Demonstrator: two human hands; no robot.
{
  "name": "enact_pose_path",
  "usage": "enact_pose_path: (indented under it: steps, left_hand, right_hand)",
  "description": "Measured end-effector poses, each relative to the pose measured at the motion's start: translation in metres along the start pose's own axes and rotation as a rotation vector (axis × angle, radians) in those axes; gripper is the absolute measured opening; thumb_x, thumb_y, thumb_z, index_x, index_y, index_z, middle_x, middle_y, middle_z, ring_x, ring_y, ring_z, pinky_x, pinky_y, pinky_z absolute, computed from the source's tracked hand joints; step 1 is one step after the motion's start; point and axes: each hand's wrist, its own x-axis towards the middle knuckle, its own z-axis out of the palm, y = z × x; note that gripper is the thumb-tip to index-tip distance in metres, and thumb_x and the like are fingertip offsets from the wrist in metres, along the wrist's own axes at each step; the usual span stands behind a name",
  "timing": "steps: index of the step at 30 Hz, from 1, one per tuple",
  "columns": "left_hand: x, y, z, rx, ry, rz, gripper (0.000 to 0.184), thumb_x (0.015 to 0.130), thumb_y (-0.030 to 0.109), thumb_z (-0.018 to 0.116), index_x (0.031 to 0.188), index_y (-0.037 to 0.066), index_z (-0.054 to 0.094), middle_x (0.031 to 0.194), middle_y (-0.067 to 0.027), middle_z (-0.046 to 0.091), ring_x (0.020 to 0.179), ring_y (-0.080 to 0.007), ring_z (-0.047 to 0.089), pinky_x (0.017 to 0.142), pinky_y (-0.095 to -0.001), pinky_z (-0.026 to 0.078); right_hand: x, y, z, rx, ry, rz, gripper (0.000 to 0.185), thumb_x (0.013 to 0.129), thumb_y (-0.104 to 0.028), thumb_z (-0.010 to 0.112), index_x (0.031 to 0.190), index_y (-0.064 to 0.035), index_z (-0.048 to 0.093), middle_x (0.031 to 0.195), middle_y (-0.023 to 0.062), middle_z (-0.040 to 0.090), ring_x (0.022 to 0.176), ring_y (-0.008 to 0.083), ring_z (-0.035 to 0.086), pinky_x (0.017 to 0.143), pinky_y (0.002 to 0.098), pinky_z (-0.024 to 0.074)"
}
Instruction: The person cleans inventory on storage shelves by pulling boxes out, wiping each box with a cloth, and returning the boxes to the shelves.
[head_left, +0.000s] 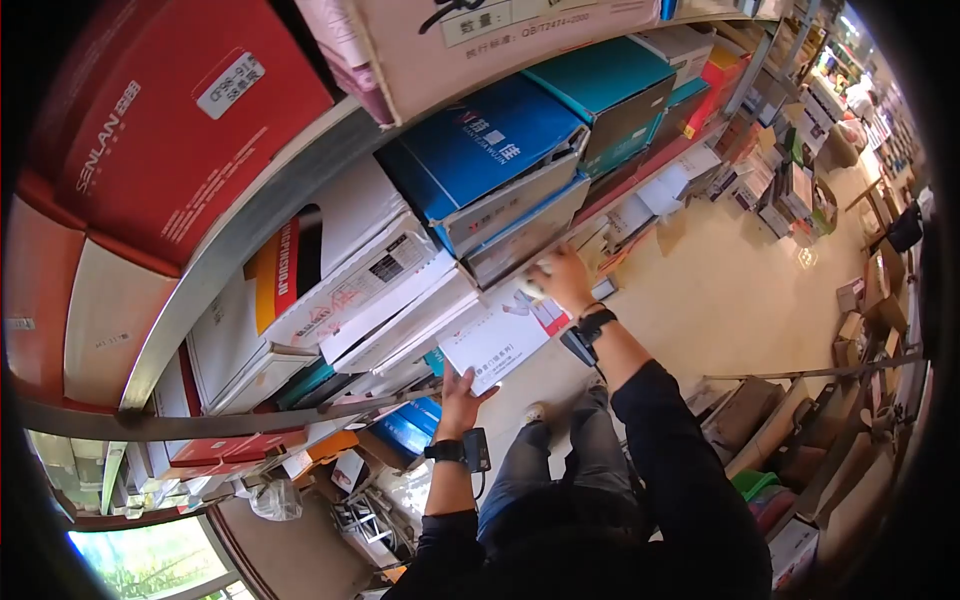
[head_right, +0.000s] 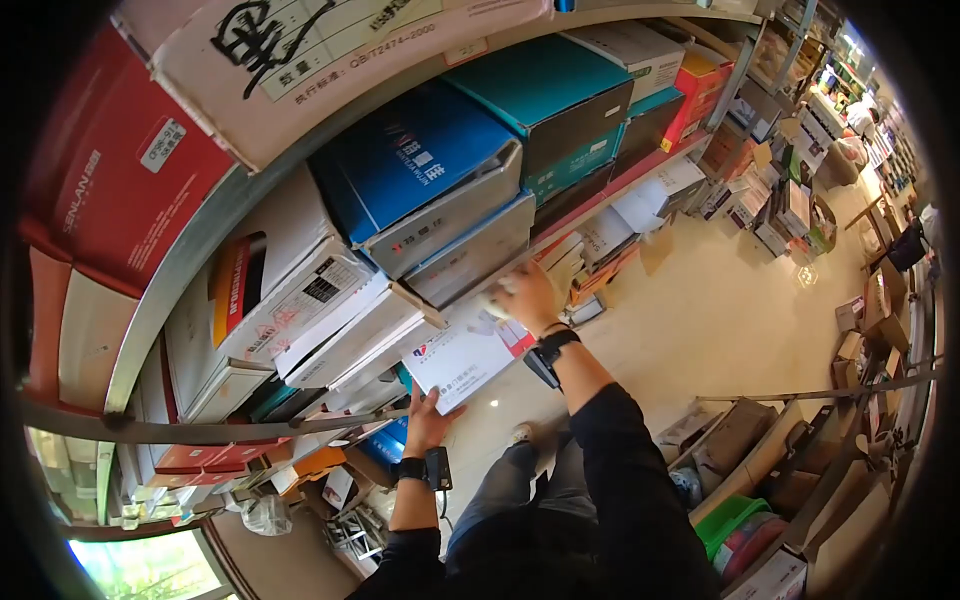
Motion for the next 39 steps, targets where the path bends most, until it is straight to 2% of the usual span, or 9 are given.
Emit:
enact_pose_path:
  steps: [2, 4, 12, 23, 28, 32, 33, 35, 39]
  left_hand:
    - [0.001, -0.004, -0.002, -0.024, 0.022, 0.032, 0.065, 0.084, 0.014, 0.048, 0.133, 0.025, 0.007, 0.122, -0.009, 0.04, 0.106, -0.0277, 0.046, 0.08, -0.0502, 0.042]
    - [0.003, -0.007, -0.002, -0.05, 0.046, 0.044, 0.063, 0.085, 0.01, 0.045, 0.134, 0.024, 0.007, 0.122, -0.0094, 0.041, 0.107, -0.0279, 0.046, 0.082, -0.0503, 0.043]
    - [0.013, 0.018, -0.001, 0.031, 0.153, 0.067, 0.049, 0.085, 0.007, 0.045, 0.13, 0.013, 0.026, 0.121, -0.009, 0.042, 0.111, -0.0261, 0.041, 0.089, -0.0501, 0.036]
    - [0.025, 0.012, 0.016, 0.155, 0.316, 0.123, 0.033, 0.087, 0.031, 0.044, 0.109, 0.007, 0.043, 0.098, -0.0085, 0.055, 0.082, -0.0226, 0.058, 0.064, -0.0402, 0.053]
    - [0.026, 0.01, 0.013, 0.168, 0.282, 0.146, 0.03, 0.087, 0.029, 0.044, 0.107, 0.006, 0.043, 0.097, -0.0079, 0.055, 0.083, -0.0215, 0.058, 0.065, -0.0409, 0.052]
    - [0.027, 0.009, 0.006, 0.162, 0.277, 0.124, 0.031, 0.087, 0.029, 0.044, 0.107, 0.005, 0.042, 0.095, -0.0077, 0.055, 0.083, -0.021, 0.058, 0.065, -0.0413, 0.052]
    - [0.028, 0.009, 0.005, 0.161, 0.261, 0.137, 0.032, 0.087, 0.028, 0.045, 0.108, 0.005, 0.042, 0.095, -0.008, 0.054, 0.082, -0.0209, 0.058, 0.065, -0.0414, 0.052]
    - [0.029, 0.003, -0.004, 0.114, 0.314, 0.144, 0.037, 0.086, 0.024, 0.046, 0.115, 0.003, 0.038, 0.097, -0.0087, 0.053, 0.084, -0.0207, 0.057, 0.063, -0.0418, 0.053]
    - [0.028, 0.003, -0.002, 0.15, 0.227, 0.152, 0.042, 0.086, 0.021, 0.046, 0.12, 0.0, 0.035, 0.103, -0.0089, 0.051, 0.092, -0.0179, 0.052, 0.073, -0.0355, 0.049]
  right_hand:
    - [-0.014, 0.03, 0.004, 0.598, -0.004, 0.289, 0.031, 0.075, -0.017, 0.058, 0.101, -0.0014, 0.055, 0.098, 0.0119, 0.055, 0.089, 0.0228, 0.054, 0.078, 0.0297, 0.0414]
    - [-0.036, 0.029, -0.012, 0.478, 0.083, 0.058, 0.029, 0.08, -0.014, 0.055, 0.106, -0.0004, 0.051, 0.101, 0.0102, 0.053, 0.094, 0.017, 0.051, 0.078, 0.0257, 0.0406]
    - [-0.09, 0.053, -0.007, 1.116, 0.002, 0.657, 0.034, 0.078, -0.016, 0.054, 0.109, -0.0012, 0.049, 0.1, 0.0087, 0.053, 0.089, 0.0142, 0.052, 0.078, 0.0241, 0.0408]
    - [-0.048, 0.094, 0.009, 1.187, -0.312, 0.491, 0.035, 0.084, -0.018, 0.043, 0.115, -0.0011, 0.045, 0.105, 0.0042, 0.052, 0.095, 0.0109, 0.049, 0.08, 0.0231, 0.0389]
    - [-0.158, 0.115, 0.003, 1.762, -0.445, 1.094, 0.037, 0.088, -0.037, 0.037, 0.11, -0.0093, 0.047, 0.088, 0.0011, 0.057, 0.078, 0.0113, 0.054, 0.068, 0.023, 0.0439]
    - [-0.181, 0.082, -0.017, 1.368, -0.028, 0.671, 0.038, 0.088, -0.036, 0.035, 0.113, -0.008, 0.045, 0.097, 0.0036, 0.055, 0.083, 0.0123, 0.053, 0.071, 0.0228, 0.0435]
    - [-0.178, 0.089, -0.03, 0.965, -0.128, 0.229, 0.041, 0.088, -0.034, 0.036, 0.117, -0.0073, 0.042, 0.109, 0.0049, 0.05, 0.093, 0.0126, 0.05, 0.078, 0.0257, 0.0418]
    - [-0.14, 0.083, -0.047, 1.514, -0.129, 0.584, 0.04, 0.087, -0.028, 0.04, 0.12, -0.0057, 0.04, 0.116, 0.0062, 0.045, 0.1, 0.0121, 0.046, 0.081, 0.0263, 0.0403]
    - [-0.047, 0.095, -0.04, 1.561, -0.122, 0.732, 0.034, 0.084, -0.025, 0.045, 0.11, -0.0031, 0.049, 0.096, 0.0039, 0.056, 0.084, 0.0114, 0.055, 0.072, 0.0257, 0.0451]
